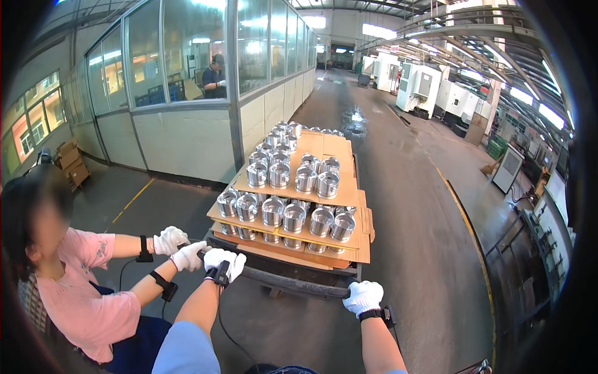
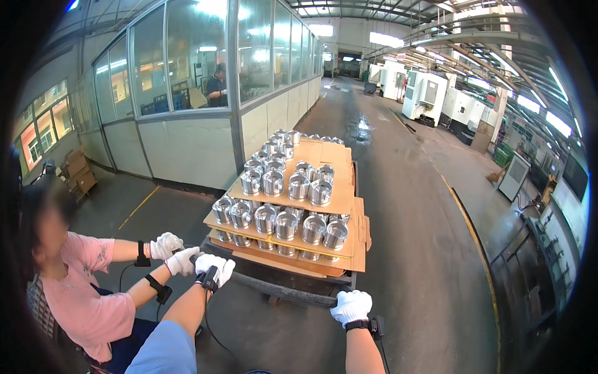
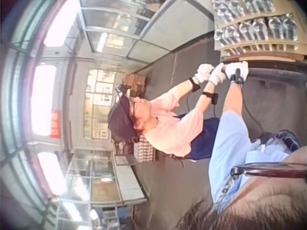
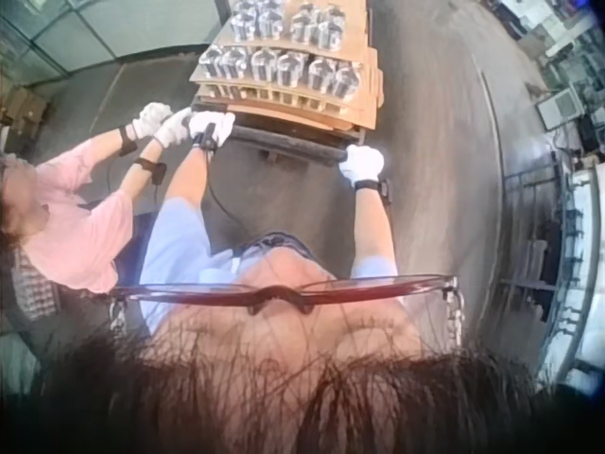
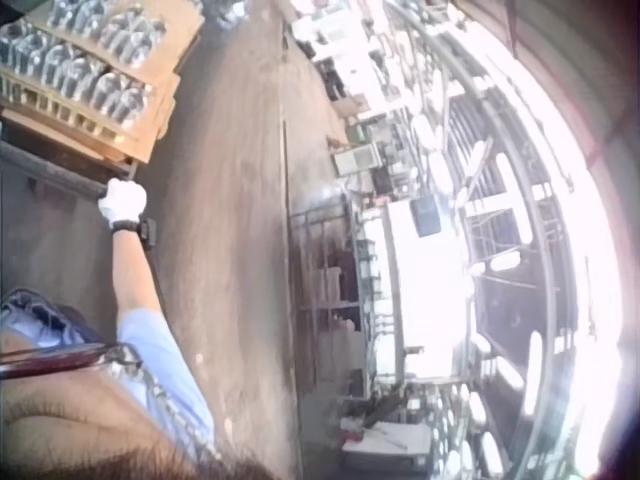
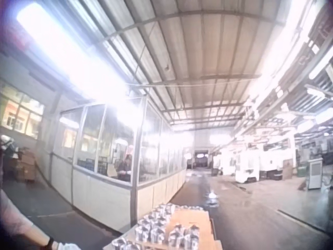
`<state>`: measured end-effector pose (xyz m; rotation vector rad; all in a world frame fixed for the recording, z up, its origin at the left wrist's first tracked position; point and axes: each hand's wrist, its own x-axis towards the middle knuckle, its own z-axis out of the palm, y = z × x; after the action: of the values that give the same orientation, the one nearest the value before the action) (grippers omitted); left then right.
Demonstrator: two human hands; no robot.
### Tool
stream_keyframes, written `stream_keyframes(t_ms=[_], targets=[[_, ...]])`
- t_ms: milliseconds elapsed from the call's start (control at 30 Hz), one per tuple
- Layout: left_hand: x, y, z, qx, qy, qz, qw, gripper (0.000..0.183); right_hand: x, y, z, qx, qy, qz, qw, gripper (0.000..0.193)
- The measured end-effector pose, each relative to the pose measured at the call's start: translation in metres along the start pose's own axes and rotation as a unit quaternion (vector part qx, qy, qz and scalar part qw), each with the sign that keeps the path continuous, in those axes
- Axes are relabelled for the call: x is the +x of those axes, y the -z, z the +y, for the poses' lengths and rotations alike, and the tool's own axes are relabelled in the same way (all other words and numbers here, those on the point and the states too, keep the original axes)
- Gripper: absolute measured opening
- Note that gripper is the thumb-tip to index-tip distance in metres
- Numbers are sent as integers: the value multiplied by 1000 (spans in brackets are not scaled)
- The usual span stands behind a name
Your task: Transferring metal pistons from a washing rack onto a cart and then pushing the cart through the factory floor.
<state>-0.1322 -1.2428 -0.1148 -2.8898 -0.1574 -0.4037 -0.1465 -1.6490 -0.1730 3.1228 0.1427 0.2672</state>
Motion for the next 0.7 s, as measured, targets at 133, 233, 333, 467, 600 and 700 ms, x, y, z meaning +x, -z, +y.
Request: stream_keyframes(t_ms=[133, 233, 333, 467, 600, 700], targets=[[6, -10, 9, 6, 3, 14, 1000, 58, 12, 13, 9, -8, 0, -15, 1000, 26], [7, -21, 12, 8, 3, 42, 999, 55, 22, -2, 20, 6, 9, 6, 1000, 27], [12, -8, 36, 15, -18, 56, 998, 53, 44, -12, 39, -14, 13, 20, 1000, 29], [31, -17, 50, -47, 7, 76, 996, 51, 88, -11, 52, -39, 30, -26, 998, 25], [48, -34, 62, -45, 10, 111, 993, 51, 128, -5, 65, -40, 61, -15, 997, 25], [55, -38, 78, -56, 6, 151, 987, 53, 152, -4, 85, -68, 89, -30, 993, 25]])
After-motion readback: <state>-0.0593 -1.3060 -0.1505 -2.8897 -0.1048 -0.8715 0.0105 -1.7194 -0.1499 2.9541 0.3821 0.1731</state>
